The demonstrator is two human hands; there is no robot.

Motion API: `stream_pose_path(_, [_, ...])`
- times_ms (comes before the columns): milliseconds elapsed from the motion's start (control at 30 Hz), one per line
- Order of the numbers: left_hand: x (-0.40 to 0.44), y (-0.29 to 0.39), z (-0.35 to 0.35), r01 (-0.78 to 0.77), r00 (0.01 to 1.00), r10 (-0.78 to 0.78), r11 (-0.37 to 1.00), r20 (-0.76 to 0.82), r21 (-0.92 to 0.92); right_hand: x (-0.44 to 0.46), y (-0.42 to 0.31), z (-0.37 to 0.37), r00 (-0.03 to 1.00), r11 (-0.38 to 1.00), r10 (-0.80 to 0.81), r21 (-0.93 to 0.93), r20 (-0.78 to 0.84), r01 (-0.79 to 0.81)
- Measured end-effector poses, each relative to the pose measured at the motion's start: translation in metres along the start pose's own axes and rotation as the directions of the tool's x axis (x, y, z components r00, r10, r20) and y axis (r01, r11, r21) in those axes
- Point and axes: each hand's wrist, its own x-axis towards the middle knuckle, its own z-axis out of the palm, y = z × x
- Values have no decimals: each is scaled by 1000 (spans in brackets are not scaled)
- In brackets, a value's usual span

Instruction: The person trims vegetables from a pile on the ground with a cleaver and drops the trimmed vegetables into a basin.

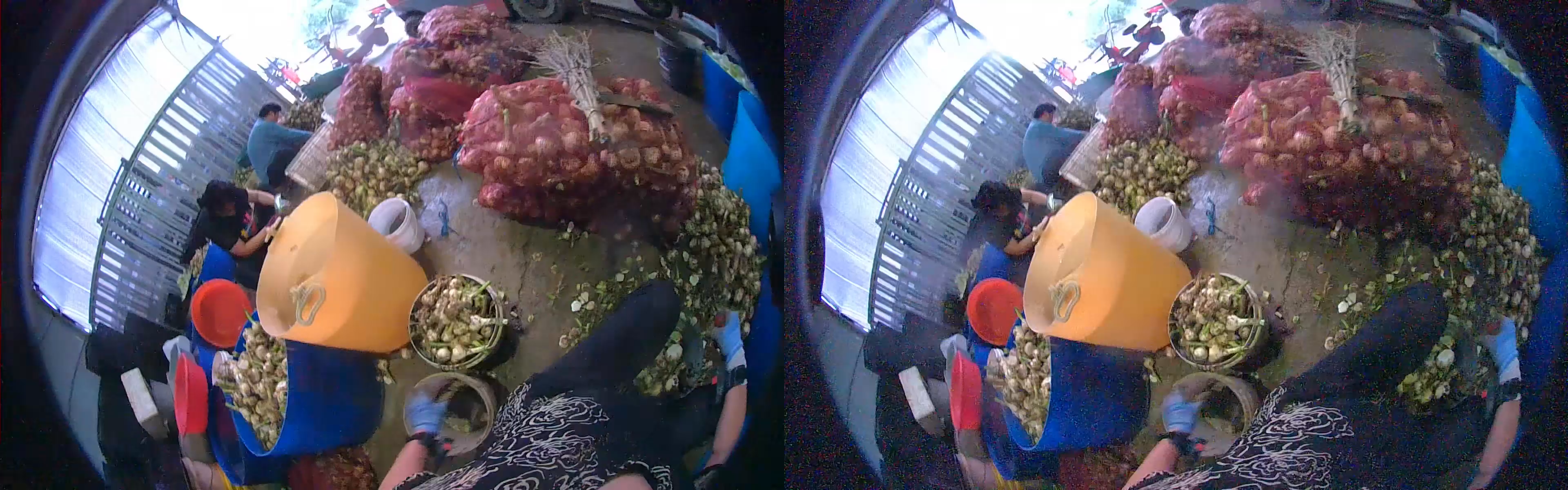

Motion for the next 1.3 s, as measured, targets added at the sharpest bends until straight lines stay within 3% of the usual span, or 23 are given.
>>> stream_pose_path(67, [4, -43, -15, 190, 973, -147, 948, -177, 257, -4, -12, -6, 998, 999, -46, -13, 42, 47])
stream_pose_path(167, [7, -132, 23, 218, 942, -278, 933, 189, 286, -8, -15, 0, 982, 973, -153, 156, -110, 169])
stream_pose_path(200, [6, -155, 41, 225, 922, -293, 938, 253, 264, -8, -21, 1, 992, 993, -29, 108, -122, 42])
stream_pose_path(267, [-2, -184, 79, 242, 910, -284, 955, 301, 171, -5, -14, 4, 977, 991, -118, 47, -176, 128])
stream_pose_path(333, [0, -208, 108, 174, 930, -193, 981, 312, 87, -9, -28, -5, 953, 977, -213, -21, -216, 214])
stream_pose_path(400, [2, -217, 117, 64, 945, -67, 998, 321, 22, -26, -95, -39, 982, 993, 82, 70, 169, -95])
stream_pose_path(433, [2, -215, 114, 8, 947, -4, 1000, 321, -10, -24, -84, -33, 983, 993, 78, 77, 167, -92])
stream_pose_path(500, [6, -204, 102, -139, 938, -7, 908, 346, 394, -16, -56, -14, 998, 978, 11, 205, 55, -22])
stream_pose_path(533, [11, -194, 88, -142, 939, -4, 907, 343, 397, -17, -55, -10, 999, 977, 13, 210, 52, -24])
stream_pose_path(600, [22, -171, 44, 414, 841, -381, 910, 384, -5, -20, -56, -7, 993, 973, -96, 205, -68, 108])
stream_pose_path(700, [33, -130, -30, 261, 922, -275, 961, 272, 87, -32, -79, -30, 988, 976, -46, 217, 149, 13])
stream_pose_path(733, [9, -72, -85, 151, 938, -178, 982, 297, 112, -33, -85, -33, 987, 975, -37, 221, 156, 1])
stream_pose_path(767, [10, -66, -109, -8, 968, -70, 951, 240, 310, -34, -87, -34, 990, 984, -47, 178, 129, 23])
stream_pose_path(800, [0, -53, -138, 18, 983, -46, 988, 175, 154, -40, -90, -37, 993, 991, -42, 127, 113, 27])
stream_pose_path(867, [-24, -12, -200, -73, 996, 56, 955, 68, 289, -66, -131, -65, 993, 966, -13, 259, 121, -18])
stream_pose_path(900, [-56, 37, -233, -76, 996, 81, 985, -27, 152, -62, -133, -67, 991, 998, 37, 53, 132, -44])
stream_pose_path(933, [-55, 26, -249, -205, 971, 210, 977, -116, 49, -61, -134, -67, 992, 999, -13, 52, 123, 7])
stream_pose_path(967, [-68, 51, -271, -141, 986, 124, 978, -112, -152, -59, -129, -67, 987, 998, -40, 49, 155, 33])
stream_pose_path(1000, [-74, 63, -294, -232, 964, 229, 973, -137, -7, -56, -124, -66, 980, 996, -75, 53, 183, 67])
stream_pose_path(1100, [-72, 106, -322, -463, 817, 441, 886, -371, 32, -51, -112, -66, 955, 981, -166, 140, 245, 135])
stream_pose_path(1167, [-44, 121, -321, -558, 754, 432, 819, -494, -134, -53, -112, -68, 968, 983, -161, 116, 194, 140])
stream_pose_path(1200, [-36, 141, -316, -567, 752, 442, 812, -489, -137, -55, -111, -69, 974, 983, -173, 91, 147, 161])
stream_pose_path(1300, [7, 197, -289, -536, 844, 419, 628, -335, -564, -59, -107, -70, 979, 979, -174, 128, 102, 160])
